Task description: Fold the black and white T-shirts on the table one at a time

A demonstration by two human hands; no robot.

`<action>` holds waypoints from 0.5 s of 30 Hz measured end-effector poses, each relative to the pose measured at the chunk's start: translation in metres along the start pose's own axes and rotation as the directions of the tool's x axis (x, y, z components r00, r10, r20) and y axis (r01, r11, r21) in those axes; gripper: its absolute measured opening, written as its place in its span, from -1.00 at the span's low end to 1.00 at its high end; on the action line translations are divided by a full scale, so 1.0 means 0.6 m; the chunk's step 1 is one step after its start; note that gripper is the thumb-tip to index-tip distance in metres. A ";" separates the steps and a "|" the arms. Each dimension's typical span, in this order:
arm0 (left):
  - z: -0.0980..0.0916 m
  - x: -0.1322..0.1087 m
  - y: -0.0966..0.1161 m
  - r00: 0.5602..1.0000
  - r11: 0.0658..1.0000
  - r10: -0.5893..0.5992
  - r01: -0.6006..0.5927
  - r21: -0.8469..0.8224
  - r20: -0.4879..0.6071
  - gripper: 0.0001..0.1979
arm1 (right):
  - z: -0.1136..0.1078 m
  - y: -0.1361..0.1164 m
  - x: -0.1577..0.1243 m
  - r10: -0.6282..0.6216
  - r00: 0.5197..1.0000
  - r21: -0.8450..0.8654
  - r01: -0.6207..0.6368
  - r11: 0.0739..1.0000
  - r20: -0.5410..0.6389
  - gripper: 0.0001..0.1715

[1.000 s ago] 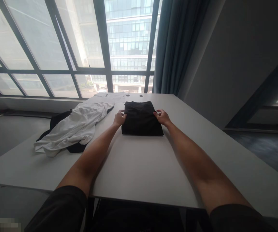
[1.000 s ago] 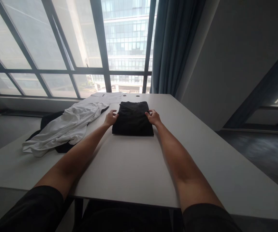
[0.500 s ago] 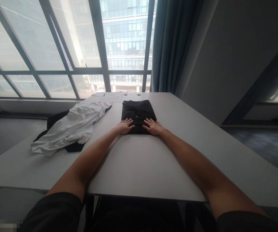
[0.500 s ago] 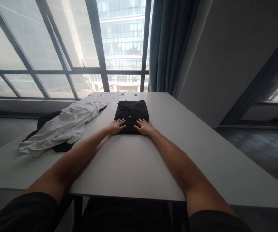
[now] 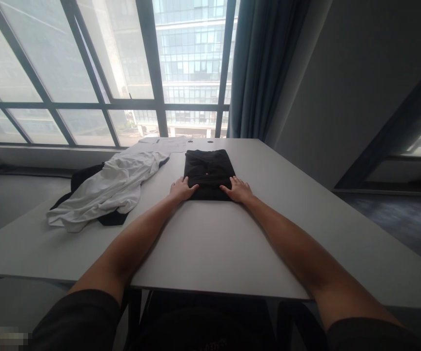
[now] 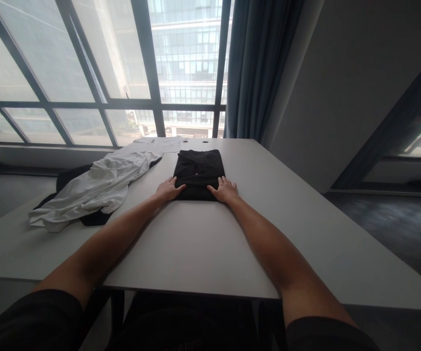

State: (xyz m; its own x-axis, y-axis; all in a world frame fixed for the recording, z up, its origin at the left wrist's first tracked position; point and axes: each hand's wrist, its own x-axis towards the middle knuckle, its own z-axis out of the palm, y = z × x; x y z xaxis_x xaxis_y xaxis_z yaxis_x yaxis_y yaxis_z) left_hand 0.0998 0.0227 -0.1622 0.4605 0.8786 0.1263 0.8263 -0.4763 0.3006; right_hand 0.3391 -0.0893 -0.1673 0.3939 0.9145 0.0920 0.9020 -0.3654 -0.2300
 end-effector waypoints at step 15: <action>-0.001 0.049 -0.041 0.961 0.546 -0.186 -0.074 -0.835 -0.207 -0.43 | -0.014 0.039 0.058 0.134 0.955 0.628 0.065 0.775 -0.264 -0.28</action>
State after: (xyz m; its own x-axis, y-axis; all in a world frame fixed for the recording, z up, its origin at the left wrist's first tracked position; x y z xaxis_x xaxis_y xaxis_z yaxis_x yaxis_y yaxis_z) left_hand 0.0928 0.0601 -0.1652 0.2218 0.9395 0.2609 0.1460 -0.2966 0.9438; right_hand 0.3756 -0.0672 -0.1614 0.5436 0.7787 0.3133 0.6140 -0.1144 -0.7810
